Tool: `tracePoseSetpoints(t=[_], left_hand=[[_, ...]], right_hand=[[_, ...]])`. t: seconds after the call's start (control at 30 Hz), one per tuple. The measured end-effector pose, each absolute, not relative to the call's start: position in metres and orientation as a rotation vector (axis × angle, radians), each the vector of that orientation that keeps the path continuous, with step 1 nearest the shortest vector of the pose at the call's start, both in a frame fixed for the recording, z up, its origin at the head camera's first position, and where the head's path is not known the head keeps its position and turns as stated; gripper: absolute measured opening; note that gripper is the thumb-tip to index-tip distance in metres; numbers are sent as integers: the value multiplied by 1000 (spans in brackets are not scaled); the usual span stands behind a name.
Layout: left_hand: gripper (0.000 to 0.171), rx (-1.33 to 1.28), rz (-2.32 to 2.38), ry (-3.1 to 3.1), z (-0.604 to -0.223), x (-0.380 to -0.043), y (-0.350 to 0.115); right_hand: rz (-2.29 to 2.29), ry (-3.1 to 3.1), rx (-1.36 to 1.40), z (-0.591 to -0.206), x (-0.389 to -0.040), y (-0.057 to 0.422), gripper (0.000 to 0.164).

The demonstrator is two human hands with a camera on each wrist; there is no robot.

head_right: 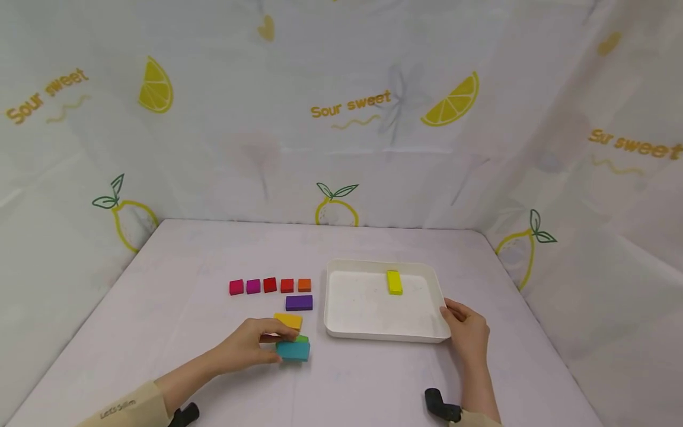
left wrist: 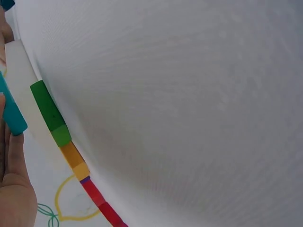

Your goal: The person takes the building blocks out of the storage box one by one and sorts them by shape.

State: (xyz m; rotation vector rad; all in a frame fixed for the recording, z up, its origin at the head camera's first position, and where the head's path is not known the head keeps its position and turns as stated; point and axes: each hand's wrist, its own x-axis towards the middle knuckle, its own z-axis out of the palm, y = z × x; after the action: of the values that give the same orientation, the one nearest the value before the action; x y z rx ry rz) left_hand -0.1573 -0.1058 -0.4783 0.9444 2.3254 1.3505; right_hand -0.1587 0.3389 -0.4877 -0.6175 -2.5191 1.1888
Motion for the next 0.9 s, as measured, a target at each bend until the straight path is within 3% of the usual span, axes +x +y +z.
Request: tracePoseSetpoints(t=[0.9], left_hand=[[44, 983, 1106, 2379, -477, -154, -109]], right_hand=[[1196, -2532, -624, -487, -158, 340, 38]])
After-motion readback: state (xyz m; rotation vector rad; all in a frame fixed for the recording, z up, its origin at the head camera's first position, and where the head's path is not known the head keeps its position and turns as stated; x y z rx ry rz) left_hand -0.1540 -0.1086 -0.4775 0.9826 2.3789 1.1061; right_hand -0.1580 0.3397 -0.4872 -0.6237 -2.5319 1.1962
